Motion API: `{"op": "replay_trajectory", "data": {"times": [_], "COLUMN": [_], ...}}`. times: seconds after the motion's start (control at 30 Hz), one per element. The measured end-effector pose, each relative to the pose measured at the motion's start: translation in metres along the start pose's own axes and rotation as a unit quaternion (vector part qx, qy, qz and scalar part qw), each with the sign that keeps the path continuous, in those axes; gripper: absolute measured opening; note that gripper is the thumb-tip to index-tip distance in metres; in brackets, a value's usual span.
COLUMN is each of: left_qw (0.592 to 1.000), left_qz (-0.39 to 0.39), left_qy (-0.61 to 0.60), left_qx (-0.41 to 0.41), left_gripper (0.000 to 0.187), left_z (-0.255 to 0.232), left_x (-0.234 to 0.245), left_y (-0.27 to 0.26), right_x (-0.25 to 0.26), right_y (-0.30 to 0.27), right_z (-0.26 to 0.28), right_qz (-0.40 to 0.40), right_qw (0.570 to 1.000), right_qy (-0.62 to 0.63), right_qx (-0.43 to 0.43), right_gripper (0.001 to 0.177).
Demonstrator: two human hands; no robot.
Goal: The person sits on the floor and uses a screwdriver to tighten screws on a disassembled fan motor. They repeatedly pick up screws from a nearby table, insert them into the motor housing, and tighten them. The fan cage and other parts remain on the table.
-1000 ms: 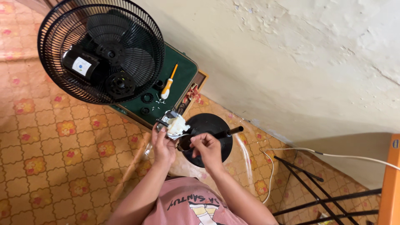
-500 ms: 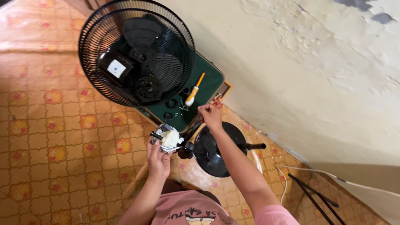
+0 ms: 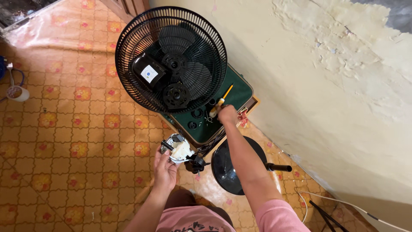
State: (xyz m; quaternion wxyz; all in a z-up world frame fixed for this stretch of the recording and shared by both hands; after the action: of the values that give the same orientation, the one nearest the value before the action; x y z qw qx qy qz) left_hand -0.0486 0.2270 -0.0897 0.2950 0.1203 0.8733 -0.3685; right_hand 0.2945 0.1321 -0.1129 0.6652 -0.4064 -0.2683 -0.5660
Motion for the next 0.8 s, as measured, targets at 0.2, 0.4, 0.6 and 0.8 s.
{"op": "replay_trajectory", "data": {"times": [0.2,0.4,0.6,0.8], "left_qw": [1.0,1.0,0.999,0.997], "left_qz": [0.002,-0.004,0.009,0.062], "left_qy": [0.006,0.026,-0.001,0.005], "left_qx": [0.005,0.012,0.037,0.045], "left_gripper": [0.052,0.055,0.052,0.05], "left_z": [0.006,0.011,0.016,0.03], "left_x": [-0.002,-0.001,-0.023,-0.059], "left_y": [-0.009,-0.018,-0.027,-0.037], "right_x": [0.01,0.012,0.058,0.141], "right_y": [-0.005,-0.005,-0.017,-0.093], "right_z": [0.004,-0.004,-0.048,-0.123], "right_qz": [0.022,-0.018,-0.06,0.074], "right_qw": [0.998,0.991,0.938,0.901], "right_qy": [-0.007,0.129,0.336,0.427], "right_qx": [-0.051,-0.013,0.062,-0.023], "right_gripper": [0.048,0.047,0.028,0.012]}}
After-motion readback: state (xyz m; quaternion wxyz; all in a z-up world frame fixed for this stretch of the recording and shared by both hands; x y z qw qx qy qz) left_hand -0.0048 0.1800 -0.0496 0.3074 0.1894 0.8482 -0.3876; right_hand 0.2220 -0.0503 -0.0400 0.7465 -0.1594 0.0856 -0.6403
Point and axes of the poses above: each hand's wrist, its own y-axis towards the middle knuckle, its own x-axis out of the back of the hand, z = x × y, the point moved 8 cm from there along y, towards the middle knuckle, and after that the axes turned 15 degrees about -z, right-handed, at the moved point
